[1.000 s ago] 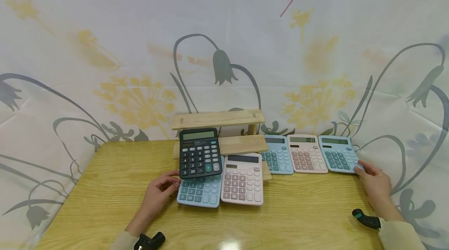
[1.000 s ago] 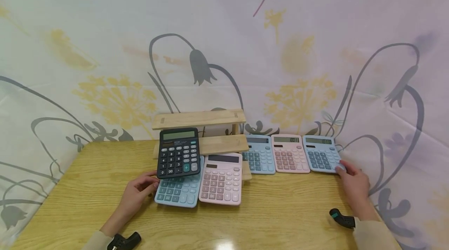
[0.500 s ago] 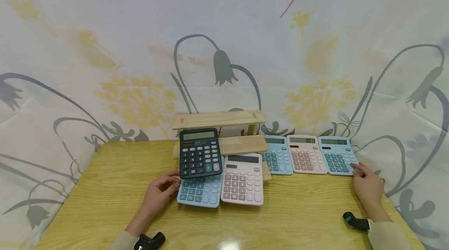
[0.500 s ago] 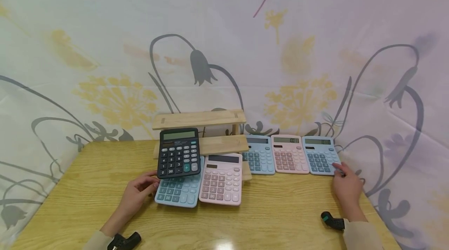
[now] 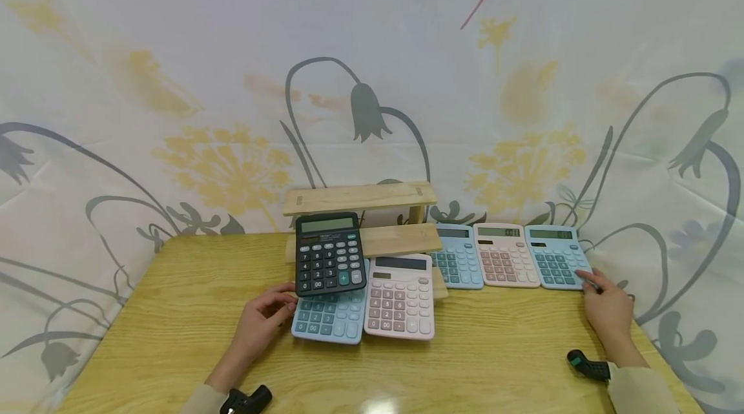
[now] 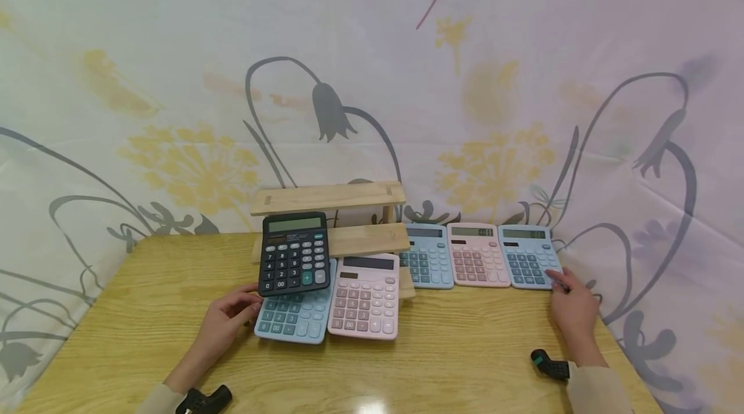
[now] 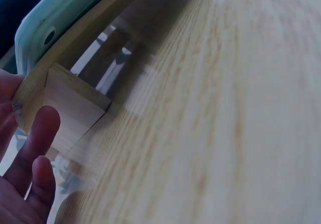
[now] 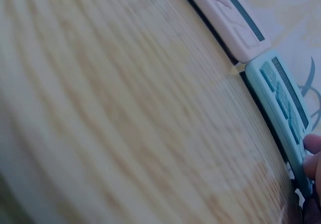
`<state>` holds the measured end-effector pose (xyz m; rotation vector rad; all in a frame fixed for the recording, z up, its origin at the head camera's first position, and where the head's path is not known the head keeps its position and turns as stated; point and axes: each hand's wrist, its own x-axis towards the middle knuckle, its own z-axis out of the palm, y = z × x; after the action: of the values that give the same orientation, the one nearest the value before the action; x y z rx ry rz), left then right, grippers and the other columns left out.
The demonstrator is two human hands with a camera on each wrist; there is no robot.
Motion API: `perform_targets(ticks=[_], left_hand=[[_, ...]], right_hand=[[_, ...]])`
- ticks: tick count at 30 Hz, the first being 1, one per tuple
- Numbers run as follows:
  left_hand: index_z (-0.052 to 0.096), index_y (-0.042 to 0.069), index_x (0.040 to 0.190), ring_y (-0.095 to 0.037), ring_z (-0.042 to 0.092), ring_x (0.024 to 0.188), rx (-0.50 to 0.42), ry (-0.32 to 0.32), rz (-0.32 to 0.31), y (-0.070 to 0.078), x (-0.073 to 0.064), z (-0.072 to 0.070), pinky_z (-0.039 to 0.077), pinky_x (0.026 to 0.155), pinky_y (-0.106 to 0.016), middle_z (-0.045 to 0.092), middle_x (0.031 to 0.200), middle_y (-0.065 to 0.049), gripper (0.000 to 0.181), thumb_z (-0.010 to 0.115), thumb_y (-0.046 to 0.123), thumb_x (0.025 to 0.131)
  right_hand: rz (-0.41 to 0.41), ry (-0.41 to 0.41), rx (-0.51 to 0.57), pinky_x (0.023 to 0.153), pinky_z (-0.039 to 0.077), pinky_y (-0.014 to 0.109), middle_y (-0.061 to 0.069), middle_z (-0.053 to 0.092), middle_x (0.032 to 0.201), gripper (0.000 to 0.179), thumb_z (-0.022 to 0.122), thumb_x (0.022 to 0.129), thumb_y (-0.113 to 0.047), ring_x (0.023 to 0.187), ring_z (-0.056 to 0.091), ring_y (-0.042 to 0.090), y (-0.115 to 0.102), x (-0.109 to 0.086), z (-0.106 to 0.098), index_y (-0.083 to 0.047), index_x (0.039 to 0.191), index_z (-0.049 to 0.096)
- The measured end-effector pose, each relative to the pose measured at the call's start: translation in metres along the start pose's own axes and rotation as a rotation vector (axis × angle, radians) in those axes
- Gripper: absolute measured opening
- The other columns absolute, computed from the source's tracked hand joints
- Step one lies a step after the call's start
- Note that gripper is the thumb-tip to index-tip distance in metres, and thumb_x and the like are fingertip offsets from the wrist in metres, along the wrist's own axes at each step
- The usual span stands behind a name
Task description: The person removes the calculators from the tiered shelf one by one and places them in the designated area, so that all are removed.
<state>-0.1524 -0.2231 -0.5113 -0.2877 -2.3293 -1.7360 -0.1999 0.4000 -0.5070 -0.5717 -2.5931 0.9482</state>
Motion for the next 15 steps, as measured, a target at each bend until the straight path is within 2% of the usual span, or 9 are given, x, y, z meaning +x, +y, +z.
perform_targets(ticks=[4, 10, 15], left_hand=[[0.073, 0.005, 0.093, -0.001, 0.058, 0.11, -0.002, 0.004, -0.005, 0.0006, 0.0008, -0.0011, 0.051, 0.078, -0.023, 0.065, 0.123, -0.014, 0.006, 0.068, 0.001, 0.092], [0.073, 0.004, 0.092, -0.002, 0.058, 0.11, 0.003, 0.003, 0.004, -0.0002, 0.0016, -0.0013, 0.051, 0.079, -0.023, 0.066, 0.122, -0.016, 0.007, 0.069, 0.0, 0.091], [0.074, 0.005, 0.093, -0.001, 0.057, 0.111, 0.002, -0.002, -0.004, -0.0001, -0.0004, -0.0011, 0.051, 0.08, -0.023, 0.066, 0.122, -0.015, 0.007, 0.069, 0.0, 0.092]], right_hand=[[0.003, 0.022, 0.002, 0.109, 0.026, 0.059, 0.026, 0.042, 0.147, 0.037, 0.044, 0.101, -0.006, 0.132, 0.039, 0.051, -0.0016, 0.0013, 0.0012, 0.005, 0.132, 0.059], [0.034, 0.052, 0.046, 0.113, 0.02, 0.056, 0.026, 0.044, 0.145, 0.038, 0.046, 0.1, -0.007, 0.133, 0.039, 0.05, -0.0035, 0.0001, 0.0001, 0.005, 0.135, 0.056], [0.045, 0.055, 0.063, 0.113, 0.022, 0.056, 0.025, 0.045, 0.145, 0.039, 0.049, 0.101, -0.011, 0.133, 0.04, 0.048, -0.0036, -0.0018, -0.0013, 0.004, 0.136, 0.056]])
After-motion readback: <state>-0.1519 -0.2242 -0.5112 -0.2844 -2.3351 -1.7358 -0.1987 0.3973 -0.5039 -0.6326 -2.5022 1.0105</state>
